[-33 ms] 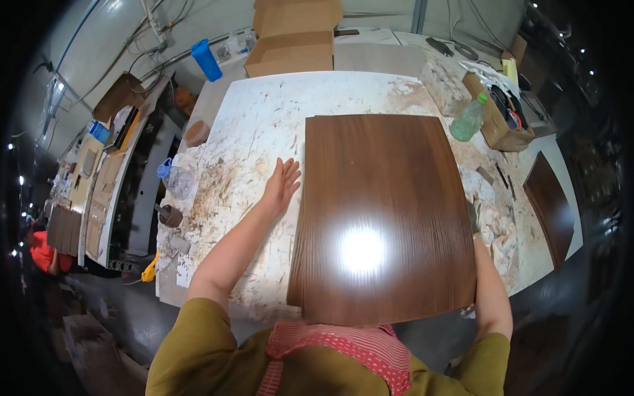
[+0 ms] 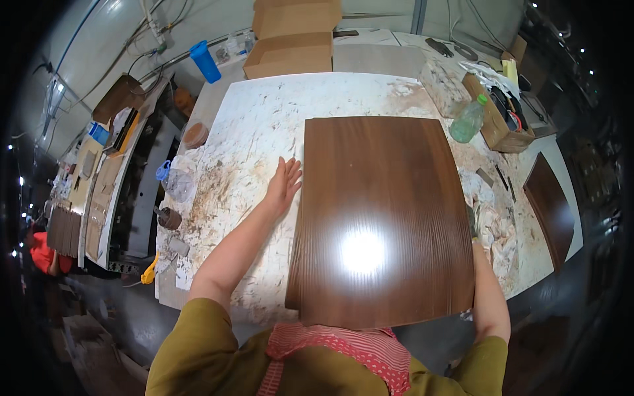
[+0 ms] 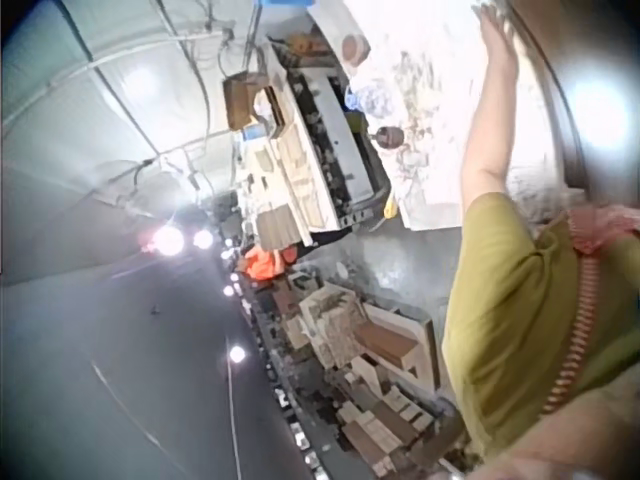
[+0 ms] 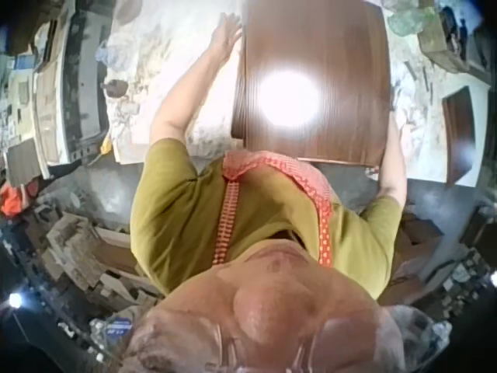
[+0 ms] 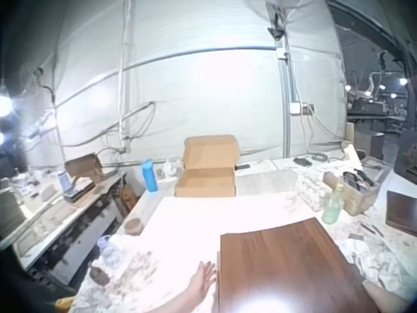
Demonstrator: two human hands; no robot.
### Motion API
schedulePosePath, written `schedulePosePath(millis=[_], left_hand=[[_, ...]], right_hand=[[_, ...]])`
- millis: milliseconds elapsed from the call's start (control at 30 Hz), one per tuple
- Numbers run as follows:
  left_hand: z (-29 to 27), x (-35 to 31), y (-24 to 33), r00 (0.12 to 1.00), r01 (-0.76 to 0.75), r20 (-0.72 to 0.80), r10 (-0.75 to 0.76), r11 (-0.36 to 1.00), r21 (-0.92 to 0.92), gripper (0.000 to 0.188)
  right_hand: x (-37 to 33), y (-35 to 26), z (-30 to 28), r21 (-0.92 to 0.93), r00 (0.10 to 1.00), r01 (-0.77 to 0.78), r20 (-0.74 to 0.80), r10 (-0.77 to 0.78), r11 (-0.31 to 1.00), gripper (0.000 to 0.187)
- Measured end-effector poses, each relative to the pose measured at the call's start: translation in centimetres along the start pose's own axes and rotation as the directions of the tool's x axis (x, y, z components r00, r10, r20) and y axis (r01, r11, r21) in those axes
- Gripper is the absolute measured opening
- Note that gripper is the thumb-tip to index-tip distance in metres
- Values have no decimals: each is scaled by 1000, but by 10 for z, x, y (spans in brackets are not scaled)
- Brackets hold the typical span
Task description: The person arranges a stack of wooden panels in a staggered pattern on a workbench, sands the edges using a sanding block, and wipes them with a cloth. The person also scoops and scrapes paste from a small container using a handheld blade.
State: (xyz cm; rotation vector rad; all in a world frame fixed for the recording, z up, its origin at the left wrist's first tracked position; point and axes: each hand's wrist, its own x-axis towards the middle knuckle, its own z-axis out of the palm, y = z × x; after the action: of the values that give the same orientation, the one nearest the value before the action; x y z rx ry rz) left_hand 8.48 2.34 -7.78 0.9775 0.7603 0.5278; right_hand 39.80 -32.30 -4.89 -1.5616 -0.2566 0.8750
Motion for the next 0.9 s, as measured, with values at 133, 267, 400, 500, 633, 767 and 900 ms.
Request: schedulePosePath(millis=[133, 267, 400, 500, 633, 767, 900], left_hand=[[38, 24, 0, 912, 236, 392, -119, 935, -265, 74], [59, 18, 5, 888, 226, 440, -133, 960, -165, 73], [55, 16, 9, 903, 170, 397, -162, 985, 15, 75], [45, 27, 15, 951, 66, 293, -98, 991, 116, 79], [50, 45, 23, 980, 63, 183, -75, 996, 70, 85], [70, 43, 27, 944, -3, 330, -19, 998, 66, 81], [71, 34, 38, 915, 208, 366, -169, 976, -70, 77]], right_hand=[[-21, -6, 17, 193, 999, 52, -23, -49, 980, 49], [-29, -12, 32, 300, 997, 81, -40, -72, 951, 51], [-37, -17, 41, 365, 995, 98, -56, -83, 926, 54], [-34, -26, 36, 400, 993, 113, -67, -93, 910, 56], [0, -43, 21, 294, 1000, 26, -19, -21, 956, 65], [53, -45, 13, 261, 983, 50, 156, -93, 964, 58], [83, -38, 9, 348, 955, 40, 261, -138, 937, 52]])
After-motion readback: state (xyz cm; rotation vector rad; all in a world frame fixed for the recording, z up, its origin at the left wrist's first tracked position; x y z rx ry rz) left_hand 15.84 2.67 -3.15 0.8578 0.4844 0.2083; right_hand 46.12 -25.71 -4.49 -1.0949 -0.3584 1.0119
